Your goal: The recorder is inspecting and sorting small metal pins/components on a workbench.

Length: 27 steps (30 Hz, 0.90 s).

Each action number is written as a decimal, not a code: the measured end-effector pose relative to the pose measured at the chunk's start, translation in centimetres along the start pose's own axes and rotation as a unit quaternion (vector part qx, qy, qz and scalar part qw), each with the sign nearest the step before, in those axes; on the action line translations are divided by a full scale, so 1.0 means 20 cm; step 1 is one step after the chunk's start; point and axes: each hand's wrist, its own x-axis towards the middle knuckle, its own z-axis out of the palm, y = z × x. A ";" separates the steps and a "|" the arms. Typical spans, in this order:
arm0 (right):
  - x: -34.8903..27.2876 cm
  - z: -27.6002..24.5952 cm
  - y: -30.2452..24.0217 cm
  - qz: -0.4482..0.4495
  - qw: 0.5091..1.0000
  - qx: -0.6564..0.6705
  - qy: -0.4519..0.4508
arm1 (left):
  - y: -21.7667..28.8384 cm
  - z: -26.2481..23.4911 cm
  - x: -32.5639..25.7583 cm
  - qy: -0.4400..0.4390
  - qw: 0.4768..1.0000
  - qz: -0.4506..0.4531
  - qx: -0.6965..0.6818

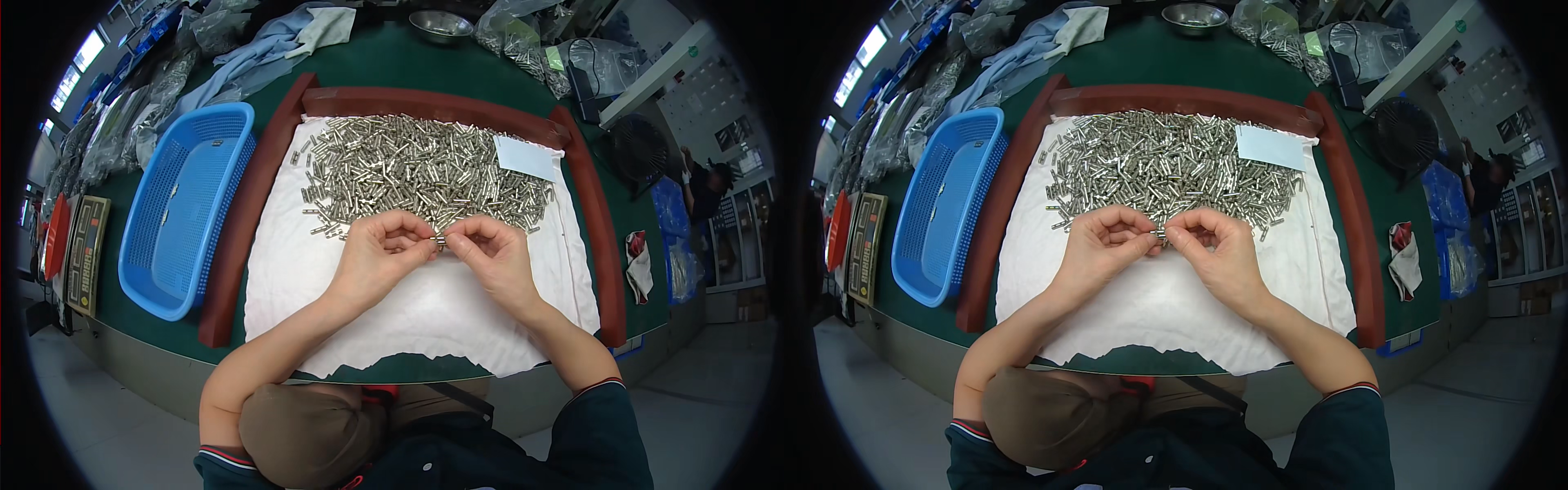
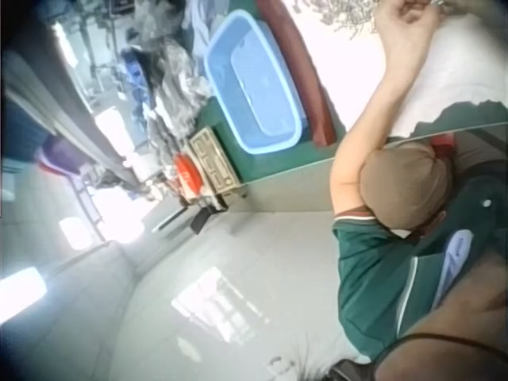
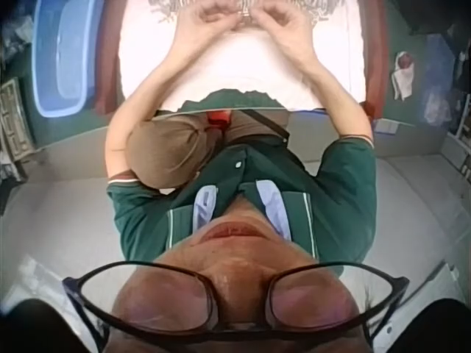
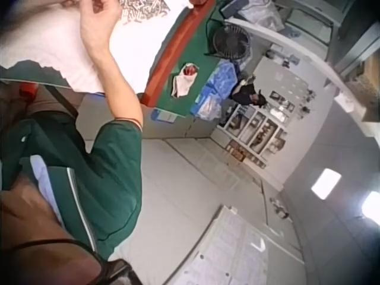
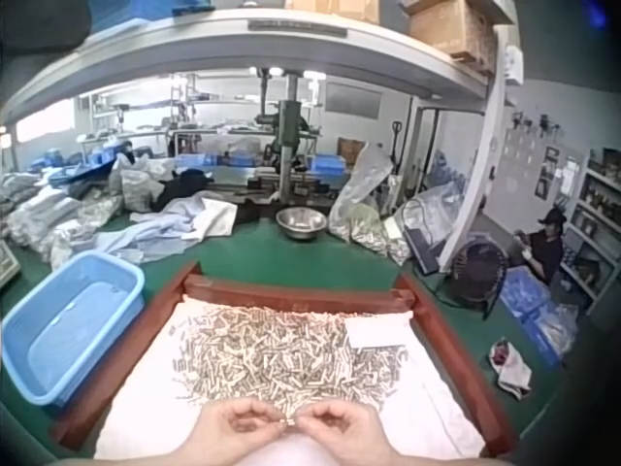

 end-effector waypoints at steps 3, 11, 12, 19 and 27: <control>0.00 0.00 0.00 -0.005 1.000 -0.001 0.004 | 0.00 0.00 0.00 0.010 1.000 0.019 0.020; -0.01 0.02 -0.02 -0.022 0.998 -0.056 0.012 | 0.00 0.03 -0.02 0.019 0.984 0.111 0.139; -0.02 0.02 -0.02 -0.009 0.999 -0.042 0.016 | 0.00 0.04 -0.02 0.018 0.984 0.111 0.140; 0.00 -0.02 -0.03 0.021 0.999 -0.014 0.035 | 0.01 0.02 -0.01 -0.019 0.999 -0.029 -0.007; -0.02 -0.01 -0.02 -0.035 0.999 -0.013 0.005 | 0.00 -0.01 0.00 -0.017 0.995 -0.045 -0.086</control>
